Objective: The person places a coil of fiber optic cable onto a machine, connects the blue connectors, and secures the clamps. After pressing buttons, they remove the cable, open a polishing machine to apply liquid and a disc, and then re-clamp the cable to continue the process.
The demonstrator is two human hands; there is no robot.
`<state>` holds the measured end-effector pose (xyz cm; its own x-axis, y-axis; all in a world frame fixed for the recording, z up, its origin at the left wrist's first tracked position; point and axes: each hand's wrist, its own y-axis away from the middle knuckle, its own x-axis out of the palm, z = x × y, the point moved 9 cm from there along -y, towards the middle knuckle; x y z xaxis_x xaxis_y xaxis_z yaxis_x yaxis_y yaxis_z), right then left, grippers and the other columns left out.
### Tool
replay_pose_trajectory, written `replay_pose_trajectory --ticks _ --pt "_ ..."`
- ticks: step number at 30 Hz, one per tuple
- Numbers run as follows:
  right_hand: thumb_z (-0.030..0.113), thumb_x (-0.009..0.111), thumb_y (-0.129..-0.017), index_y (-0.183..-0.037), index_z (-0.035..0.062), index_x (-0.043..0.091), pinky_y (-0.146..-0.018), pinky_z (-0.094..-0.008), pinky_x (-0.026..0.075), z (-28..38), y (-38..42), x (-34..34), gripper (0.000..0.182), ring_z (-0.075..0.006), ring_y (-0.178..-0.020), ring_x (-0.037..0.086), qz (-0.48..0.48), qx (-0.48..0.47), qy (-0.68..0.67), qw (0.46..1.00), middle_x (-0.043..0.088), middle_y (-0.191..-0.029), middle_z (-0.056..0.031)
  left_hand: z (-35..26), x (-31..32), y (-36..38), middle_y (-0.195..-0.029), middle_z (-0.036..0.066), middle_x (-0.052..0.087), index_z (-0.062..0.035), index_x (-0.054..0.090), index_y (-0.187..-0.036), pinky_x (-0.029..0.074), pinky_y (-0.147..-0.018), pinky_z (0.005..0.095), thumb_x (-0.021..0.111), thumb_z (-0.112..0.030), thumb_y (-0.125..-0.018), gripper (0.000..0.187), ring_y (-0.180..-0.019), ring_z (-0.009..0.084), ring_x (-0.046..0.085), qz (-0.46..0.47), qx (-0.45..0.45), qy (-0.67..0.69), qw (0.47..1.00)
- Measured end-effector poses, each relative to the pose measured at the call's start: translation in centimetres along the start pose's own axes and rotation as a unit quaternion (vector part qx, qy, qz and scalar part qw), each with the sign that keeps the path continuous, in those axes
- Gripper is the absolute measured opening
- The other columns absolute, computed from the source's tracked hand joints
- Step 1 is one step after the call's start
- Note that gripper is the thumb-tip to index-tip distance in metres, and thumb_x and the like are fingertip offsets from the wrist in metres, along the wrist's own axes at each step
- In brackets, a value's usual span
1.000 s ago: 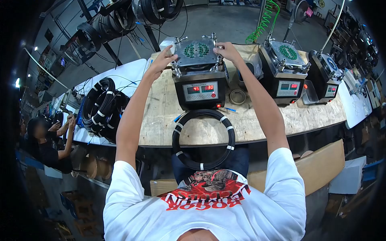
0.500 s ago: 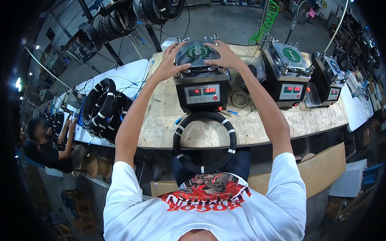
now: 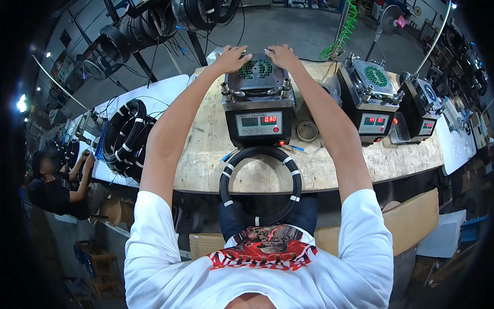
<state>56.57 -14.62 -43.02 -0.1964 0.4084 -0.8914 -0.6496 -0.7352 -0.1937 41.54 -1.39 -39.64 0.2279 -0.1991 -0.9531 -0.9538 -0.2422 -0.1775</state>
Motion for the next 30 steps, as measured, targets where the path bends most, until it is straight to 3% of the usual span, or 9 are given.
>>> replay_pose_trajectory --ticks 4,8,11,15,17,19,21,26,30 --pt "0.045 0.049 -0.104 -0.145 0.0227 0.054 -0.109 -0.0577 0.041 0.1 1.1 -0.3 0.047 -0.0435 -0.128 0.054 -0.021 -0.091 -0.042 0.995 0.063 -0.129 -0.0235 0.6 -0.6 0.5 -0.154 0.019 0.047 -0.0124 0.044 -0.152 0.030 -0.117 0.0578 0.047 -0.055 -0.104 0.065 -0.143 0.0442 0.039 -0.034 0.074 0.029 0.996" --pt "0.029 0.056 -0.103 -0.138 0.0125 0.058 -0.092 -0.0464 0.052 -0.7 5.3 -2.8 0.039 -0.0404 -0.106 0.064 -0.118 -0.146 -0.171 0.967 0.068 -0.113 -0.0249 1.0 -4.3 7.0 -0.140 0.023 0.058 -0.0044 0.045 -0.149 0.042 -0.109 0.0408 0.052 -0.035 -0.107 0.053 -0.132 0.0334 0.053 -0.195 0.167 0.199 0.946" --pt "0.020 0.060 -0.101 -0.130 0.0058 0.060 -0.074 -0.0414 0.053 -0.8 14.8 -5.5 0.033 -0.0369 -0.082 0.069 -0.312 -0.185 -0.194 0.911 0.070 -0.092 -0.0232 3.8 -2.7 14.4 -0.133 0.023 0.062 -0.0044 0.045 -0.149 0.047 -0.103 0.0393 0.053 -0.037 -0.106 0.054 -0.120 0.0335 0.062 -0.184 0.055 0.269 0.944" --pt "0.027 0.063 -0.100 -0.099 -0.0011 0.071 -0.071 -0.0445 0.053 -4.1 24.2 0.4 0.029 -0.0357 -0.077 0.071 -0.107 -0.011 -0.169 0.980 0.071 -0.084 -0.0215 7.0 5.7 25.8 -0.113 0.028 0.066 0.0046 0.049 -0.142 0.050 -0.086 0.0443 0.059 -0.049 -0.101 0.068 -0.092 0.0374 0.065 -0.116 -0.052 0.234 0.964" --pt "0.037 0.063 -0.099 -0.096 -0.0010 0.073 -0.071 -0.0451 0.054 -4.5 28.9 4.9 0.039 -0.0340 -0.078 0.073 0.027 -0.006 -0.095 0.995 0.072 -0.083 -0.0196 7.7 12.4 31.1 -0.117 0.032 0.064 0.0046 0.050 -0.140 0.051 -0.091 0.0449 0.060 -0.061 -0.096 0.079 -0.101 0.0400 0.066 0.034 -0.158 0.208 0.965" --pt "0.048 0.064 -0.096 -0.100 0.0034 0.075 -0.077 -0.0462 0.055 -5.8 33.8 9.9 0.047 -0.0335 -0.089 0.073 0.238 0.142 -0.052 0.959 0.074 -0.094 -0.0195 6.2 16.0 35.3 -0.108 0.029 0.068 0.0074 0.051 -0.139 0.053 -0.090 0.0417 0.066 -0.059 -0.093 0.082 -0.104 0.0326 0.069 0.103 -0.230 0.180 0.951" --pt "0.055 0.070 -0.089 -0.100 0.0021 0.072 -0.077 -0.0432 0.057 -5.6 36.6 12.4 0.054 -0.0326 -0.087 0.073 0.211 0.122 0.034 0.969 0.073 -0.094 -0.0223 4.2 18.5 37.6 -0.113 0.031 0.066 0.0086 0.050 -0.139 0.053 -0.091 0.0445 0.069 -0.061 -0.089 0.087 -0.108 0.0363 0.068 0.138 -0.225 0.113 0.958" --pt "0.052 0.069 -0.091 -0.122 0.0018 0.056 -0.086 -0.0518 0.054 -4.1 39.6 15.2 0.060 -0.0412 -0.104 0.069 0.103 0.118 0.035 0.987 0.071 -0.098 -0.0245 0.5 18.3 38.6 -0.112 0.031 0.057 0.0057 0.053 -0.116 0.053 -0.085 0.0546 0.071 -0.029 -0.092 0.046 -0.101 0.0486 0.063 -0.029 -0.191 0.078 0.978" --pt "0.045 0.071 -0.092 -0.116 0.0017 0.049 -0.078 -0.0563 0.052 -3.3 41.9 13.2 0.054 -0.0476 -0.089 0.068 0.086 0.131 -0.074 0.985 0.069 -0.092 -0.0276 -2.3 15.5 40.0 -0.109 0.032 0.052 0.0053 0.044 -0.117 0.052 -0.078 0.0561 0.066 -0.022 -0.097 0.040 -0.096 0.0542 0.061 -0.095 -0.129 0.140 0.977"
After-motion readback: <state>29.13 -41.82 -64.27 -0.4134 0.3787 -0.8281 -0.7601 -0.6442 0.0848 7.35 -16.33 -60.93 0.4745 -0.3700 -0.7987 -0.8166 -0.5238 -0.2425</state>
